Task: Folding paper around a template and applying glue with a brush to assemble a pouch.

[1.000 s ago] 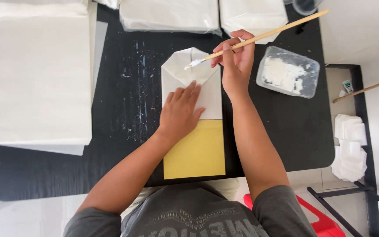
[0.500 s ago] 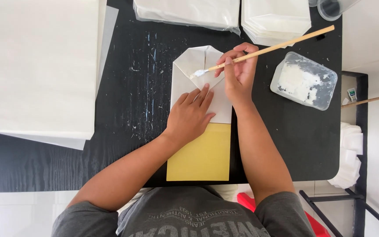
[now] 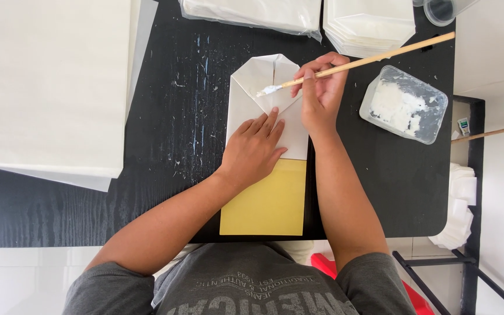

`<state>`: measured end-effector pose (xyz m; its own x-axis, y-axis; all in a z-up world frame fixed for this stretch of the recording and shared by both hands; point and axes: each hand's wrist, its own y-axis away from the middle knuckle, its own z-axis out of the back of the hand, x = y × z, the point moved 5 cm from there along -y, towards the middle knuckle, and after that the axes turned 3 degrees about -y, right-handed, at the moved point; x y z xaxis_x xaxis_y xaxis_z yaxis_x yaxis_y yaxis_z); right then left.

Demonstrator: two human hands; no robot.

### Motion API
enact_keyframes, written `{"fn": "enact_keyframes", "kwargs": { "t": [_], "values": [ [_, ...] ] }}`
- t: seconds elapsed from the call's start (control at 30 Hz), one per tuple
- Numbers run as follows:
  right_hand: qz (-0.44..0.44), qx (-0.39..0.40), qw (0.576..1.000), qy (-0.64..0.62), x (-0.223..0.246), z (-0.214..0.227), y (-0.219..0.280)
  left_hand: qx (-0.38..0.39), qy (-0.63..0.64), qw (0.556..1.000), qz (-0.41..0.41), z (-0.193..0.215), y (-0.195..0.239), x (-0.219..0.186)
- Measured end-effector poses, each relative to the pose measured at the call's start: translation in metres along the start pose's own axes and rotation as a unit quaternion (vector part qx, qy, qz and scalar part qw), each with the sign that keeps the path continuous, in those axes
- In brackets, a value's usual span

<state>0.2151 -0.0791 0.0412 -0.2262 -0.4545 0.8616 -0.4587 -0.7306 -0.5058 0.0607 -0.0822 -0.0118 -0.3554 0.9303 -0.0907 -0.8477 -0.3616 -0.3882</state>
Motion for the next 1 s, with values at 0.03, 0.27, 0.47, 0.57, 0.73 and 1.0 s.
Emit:
{"fn": "enact_keyframes", "kwargs": {
  "t": [0.03, 0.27, 0.47, 0.57, 0.73, 1.0],
  "values": [
    [0.0, 0.0, 1.0, 0.0, -0.001, -0.001, 0.001, 0.0, 0.0, 1.0, 0.0, 0.0, 0.001, 0.0],
    [0.005, -0.029, 1.0, 0.009, 0.003, 0.001, 0.0, 0.005, 0.025, 1.0, 0.006, -0.005, 0.002, 0.001],
    [-0.013, -0.008, 1.0, -0.001, -0.005, -0.002, 0.004, 0.013, 0.018, 1.0, 0.002, -0.01, 0.003, -0.002],
    [-0.021, -0.02, 1.0, 0.001, -0.002, 0.0, 0.004, 0.014, 0.006, 1.0, 0.0, -0.008, 0.003, -0.002],
    [0.013, -0.034, 0.999, -0.003, 0.001, 0.004, 0.002, 0.017, 0.006, 1.0, 0.008, -0.009, 0.003, -0.003],
    [-0.013, -0.039, 0.999, -0.007, 0.003, 0.009, 0.004, 0.014, 0.012, 1.0, -0.001, -0.005, 0.003, -0.004]
  ]
}}
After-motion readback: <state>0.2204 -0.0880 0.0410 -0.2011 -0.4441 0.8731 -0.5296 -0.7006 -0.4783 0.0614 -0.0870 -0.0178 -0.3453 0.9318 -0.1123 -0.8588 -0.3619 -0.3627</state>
